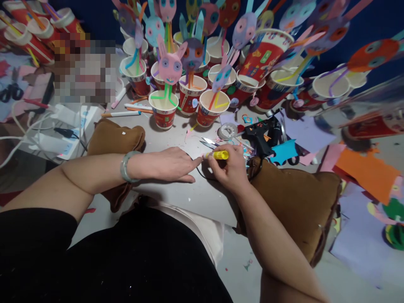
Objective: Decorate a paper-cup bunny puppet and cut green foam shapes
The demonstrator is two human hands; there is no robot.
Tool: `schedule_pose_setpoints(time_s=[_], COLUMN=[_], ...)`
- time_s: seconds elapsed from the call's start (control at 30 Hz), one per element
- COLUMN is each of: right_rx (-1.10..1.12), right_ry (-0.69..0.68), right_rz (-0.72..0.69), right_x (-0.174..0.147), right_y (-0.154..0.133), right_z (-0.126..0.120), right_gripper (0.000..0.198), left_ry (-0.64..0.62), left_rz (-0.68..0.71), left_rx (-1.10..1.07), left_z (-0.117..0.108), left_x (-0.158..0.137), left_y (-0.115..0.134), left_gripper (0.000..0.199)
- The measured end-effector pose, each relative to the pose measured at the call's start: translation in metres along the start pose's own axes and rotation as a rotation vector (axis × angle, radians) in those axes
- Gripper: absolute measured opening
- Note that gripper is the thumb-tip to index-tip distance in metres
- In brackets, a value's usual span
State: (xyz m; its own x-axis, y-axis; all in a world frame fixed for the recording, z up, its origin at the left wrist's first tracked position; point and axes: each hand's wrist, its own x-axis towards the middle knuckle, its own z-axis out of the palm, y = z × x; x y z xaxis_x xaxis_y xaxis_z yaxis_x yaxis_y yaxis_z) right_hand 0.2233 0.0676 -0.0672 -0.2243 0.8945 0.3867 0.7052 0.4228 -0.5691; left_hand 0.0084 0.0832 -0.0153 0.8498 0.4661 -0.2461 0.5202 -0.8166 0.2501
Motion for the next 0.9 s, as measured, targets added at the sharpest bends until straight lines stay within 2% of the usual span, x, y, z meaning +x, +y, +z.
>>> schedule_pose_setpoints(time_s=[0.13,0.27,0.43,0.63,0.8,0.9], right_rx=[-0.033,-0.033,-0.018,0.004,0.026,0.017], right_ry=[-0.022,0.040,-0.031,0.011,-0.071,-0.016], right_rz=[-0.054,0.007,-0.047,0.045,-0.008,0.023], right_x=[0.0014,-0.0004,0.0000,0.0000,0.0004,0.0003], right_y=[0.0007,0.0012,0.0009,0.0025,0.0006,0.0003], right_z=[0.0014,0.0011,0.0014,0.0015,0.0025,0.0021], right_gripper=[0.017,0.018,0.018,0.019,0.019,0.019], left_ry=[-0.004,0.006,0.011,0.009,-0.016,-0.022], left_rz=[0.001,0.008,-0.007,0.011,0.007,-0.002], left_rx=[0.001,0.000,-0.019,-0.004,-0.010,-0.006], left_z=[-0.0010,-0.0003,0.0014,0.0015,-0.0017,-0.0021], left_x=[-0.0003,-0.0004,-0.0004,-0.0006,0.0001,0.0000], left_y=[0.0005,0.0004,-0.0002,-0.0005,0.0007,0.0011], left_gripper=[0.059,0.056,0.058,0.057,0.054,0.055])
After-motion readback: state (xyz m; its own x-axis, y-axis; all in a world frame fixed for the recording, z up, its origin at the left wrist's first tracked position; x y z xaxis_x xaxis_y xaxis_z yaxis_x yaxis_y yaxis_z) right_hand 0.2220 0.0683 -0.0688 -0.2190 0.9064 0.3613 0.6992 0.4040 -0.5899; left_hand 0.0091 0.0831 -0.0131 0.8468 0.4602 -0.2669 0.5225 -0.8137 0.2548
